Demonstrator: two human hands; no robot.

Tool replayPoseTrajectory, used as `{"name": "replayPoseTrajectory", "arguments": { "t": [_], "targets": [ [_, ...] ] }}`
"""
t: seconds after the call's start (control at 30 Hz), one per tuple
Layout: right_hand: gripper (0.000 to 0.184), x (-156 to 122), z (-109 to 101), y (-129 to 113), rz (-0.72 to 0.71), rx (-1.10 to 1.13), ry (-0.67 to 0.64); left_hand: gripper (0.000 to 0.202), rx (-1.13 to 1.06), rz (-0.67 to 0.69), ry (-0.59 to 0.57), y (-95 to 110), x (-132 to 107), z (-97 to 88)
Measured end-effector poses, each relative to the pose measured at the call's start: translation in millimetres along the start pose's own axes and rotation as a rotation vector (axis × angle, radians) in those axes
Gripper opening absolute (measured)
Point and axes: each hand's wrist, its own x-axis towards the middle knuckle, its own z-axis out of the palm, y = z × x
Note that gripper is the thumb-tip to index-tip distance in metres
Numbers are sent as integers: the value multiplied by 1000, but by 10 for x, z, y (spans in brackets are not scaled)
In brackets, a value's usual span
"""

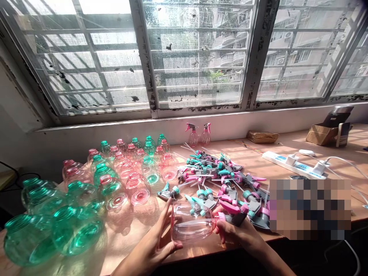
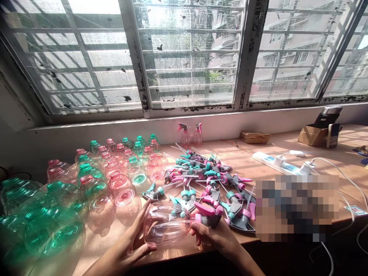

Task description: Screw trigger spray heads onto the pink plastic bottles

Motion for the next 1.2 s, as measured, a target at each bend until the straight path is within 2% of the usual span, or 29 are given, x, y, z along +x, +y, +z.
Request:
{"name": "replayPoseTrajectory", "arguments": {
  "t": [0.1, 0.33, 0.5, 0.67, 0.77, 0.9, 1.07, 1.2],
  "targets": [
    [44, 5, -6, 27, -20, 53, -3, 83, 48, 11, -3, 18, 9, -7],
    [47, 18, -13, 82, -9, 25, 24, 87, 54, -22, -5, 148, 13, -11],
    [43, 26, -3, 58, -50, -17, 30, 91, 102, -21, -5, 98, 16, -13],
    [42, 28, 1, 25, -30, -42, 5, 91, 24, -5, -18, 34, 20, 5],
    [42, 30, -6, 35, -34, -32, -8, 90, 23, -35, -8, 48, 18, 14],
    [42, 32, -24, 67, -28, -32, -12, 96, 91, -12, -1, 90, 20, -1],
    [45, 40, -44, 97, -8, -75, -23, 86, 197, -32, 12, 163, 1, -18],
    [45, 40, -47, 93, -46, -83, -23, 89, 168, -13, 3, 130, -2, -10]
  ]
}}
